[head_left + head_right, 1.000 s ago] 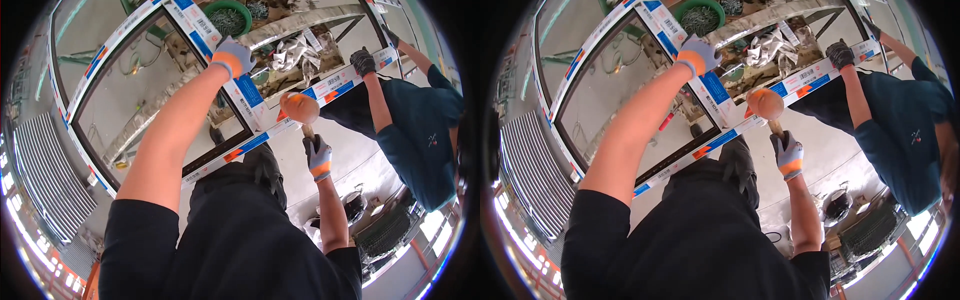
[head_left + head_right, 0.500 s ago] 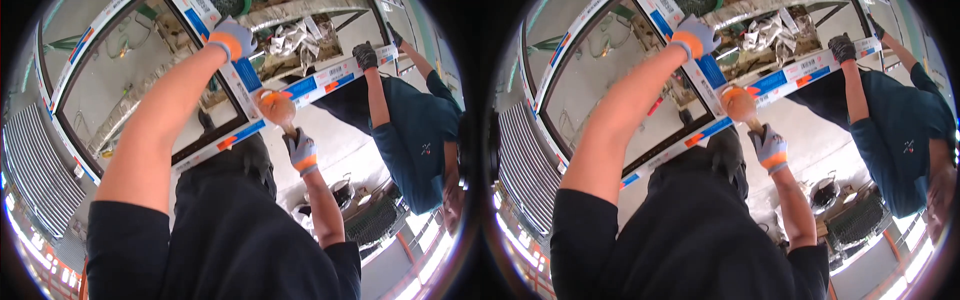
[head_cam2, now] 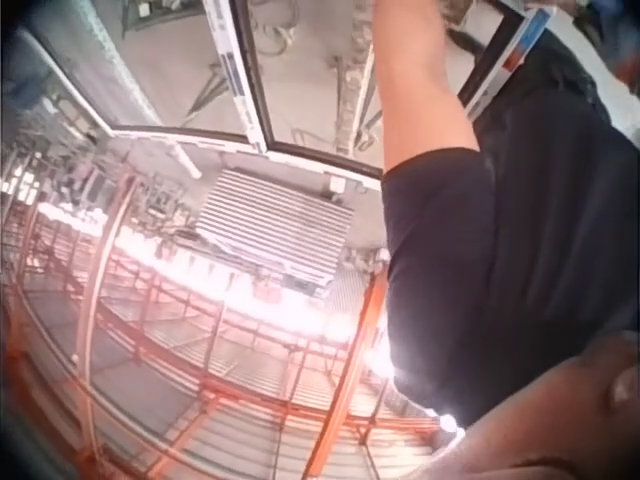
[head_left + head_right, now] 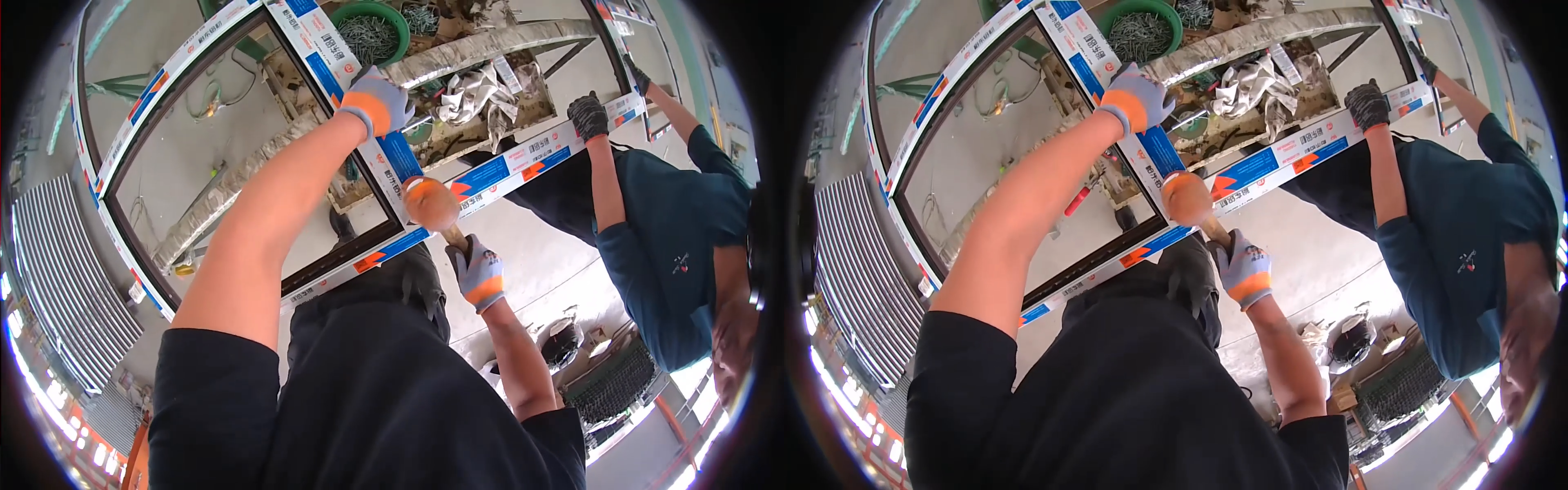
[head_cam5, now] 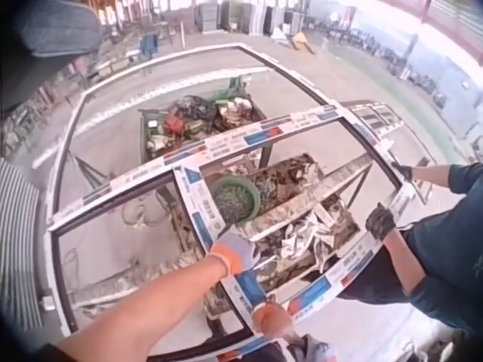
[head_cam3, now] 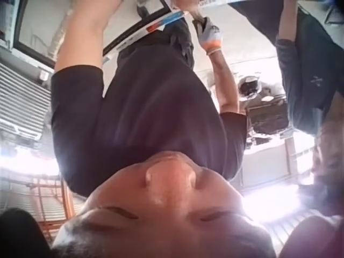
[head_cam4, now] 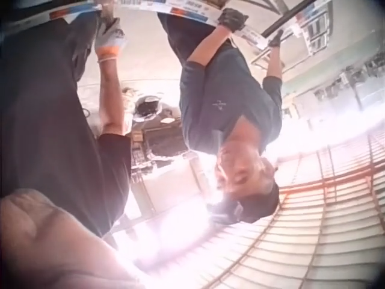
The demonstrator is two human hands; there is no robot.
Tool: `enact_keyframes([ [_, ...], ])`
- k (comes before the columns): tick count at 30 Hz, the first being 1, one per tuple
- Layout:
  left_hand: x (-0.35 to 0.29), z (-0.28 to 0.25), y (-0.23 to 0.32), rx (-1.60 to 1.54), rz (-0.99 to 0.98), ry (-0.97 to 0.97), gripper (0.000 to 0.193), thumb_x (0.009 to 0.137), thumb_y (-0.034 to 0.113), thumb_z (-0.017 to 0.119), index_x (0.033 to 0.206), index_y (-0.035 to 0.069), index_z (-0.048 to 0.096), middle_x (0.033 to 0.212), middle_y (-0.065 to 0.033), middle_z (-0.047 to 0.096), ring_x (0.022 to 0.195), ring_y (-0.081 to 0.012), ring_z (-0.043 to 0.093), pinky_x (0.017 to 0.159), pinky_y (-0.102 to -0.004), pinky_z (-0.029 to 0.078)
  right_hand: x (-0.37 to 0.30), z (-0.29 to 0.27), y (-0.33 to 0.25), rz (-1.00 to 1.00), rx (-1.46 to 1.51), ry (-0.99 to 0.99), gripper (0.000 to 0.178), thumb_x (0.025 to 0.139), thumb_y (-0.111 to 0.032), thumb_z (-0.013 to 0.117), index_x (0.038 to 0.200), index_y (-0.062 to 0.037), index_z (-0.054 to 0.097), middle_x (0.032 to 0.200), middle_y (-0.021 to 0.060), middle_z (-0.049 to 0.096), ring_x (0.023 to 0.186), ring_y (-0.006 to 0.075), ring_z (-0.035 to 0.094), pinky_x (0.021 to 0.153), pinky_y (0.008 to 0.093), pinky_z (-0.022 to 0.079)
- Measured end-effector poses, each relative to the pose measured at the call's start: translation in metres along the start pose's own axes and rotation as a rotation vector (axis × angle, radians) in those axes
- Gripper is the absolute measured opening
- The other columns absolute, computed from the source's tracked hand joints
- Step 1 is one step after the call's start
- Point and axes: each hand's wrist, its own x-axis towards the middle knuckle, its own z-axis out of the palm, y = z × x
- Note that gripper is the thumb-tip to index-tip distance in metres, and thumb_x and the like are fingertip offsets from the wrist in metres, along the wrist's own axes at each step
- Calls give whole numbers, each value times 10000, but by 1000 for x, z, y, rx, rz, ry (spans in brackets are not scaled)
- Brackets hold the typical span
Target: Assemble and seal a metal window or door frame using power tools and sealant.
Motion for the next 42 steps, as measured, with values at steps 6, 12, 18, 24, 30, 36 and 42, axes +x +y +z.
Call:
enact_keyframes([
  [6, -8, 11, -10, 12, 5, 28, 630, 974, 548, 382, 944, 26, 732, 993, -169, 714, 1004, -298, 644, 1014, -435, 369, 3, 18, -3, 118, -18, -152, 428, 929, -414, 520, 1151, -49, 522, 865, 255, 679, 817, 438, 660, 721, 518, 516],
  [12, -13, 18, -11, 61, 89, -15, 418, 924, 459, 481, 902, 108, 707, 924, -115, 712, 978, -259, 631, 994, -431, 354, -6, -8, -12, 118, 353, 1, 349, 913, -356, 571, 1054, -41, 620, 843, 231, 669, 805, 432, 639, 703, 479, 497],
  [18, -16, -9, -4, 68, 81, 25, 376, 904, 426, 507, 891, 103, 698, 867, -111, 701, 947, -266, 631, 933, -415, 389, 60, -46, -16, 70, 495, 159, 396, 928, -406, 599, 1011, -20, 621, 853, 232, 678, 836, 438, 636, 718, 475, 503],
  [24, 6, 4, -2, -107, 71, 95, 303, 854, 397, 548, 804, 147, 712, 706, -113, 653, 797, -305, 634, 799, -448, 451, 178, -61, -28, -53, 589, 348, 289, 944, -271, 613, 1003, 12, 615, 746, 172, 675, 643, 325, 640, 585, 429, 480],
  [30, -7, -8, -4, -198, -40, -53, 372, 865, 376, 520, 700, 76, 663, 725, -119, 670, 775, -305, 647, 842, -421, 454, 259, -101, -142, -325, 964, 146, 211, 974, -270, 602, 910, -69, 595, 603, -45, 498, 503, 37, 447, 435, 224, 327],
  [36, -14, -1, -9, -158, 10, -4, 340, 863, 318, 521, 682, 92, 701, 727, -90, 700, 719, -280, 667, 851, -385, 443, 354, -101, -183, -417, 75, 126, 365, 952, -345, 585, 1058, 3, 616, 871, 261, 679, 851, 437, 660, 728, 507, 522],
  [42, -17, 7, -11, -170, 40, -6, 339, 863, 339, 509, 677, 79, 618, 622, -75, 621, 679, -278, 624, 840, -423, 440, 348, -176, -276, -663, 530, 333, 291, 1024, -204, 435, 1113, 16, 603, 816, 238, 660, 781, 378, 655, 677, 436, 513],
])
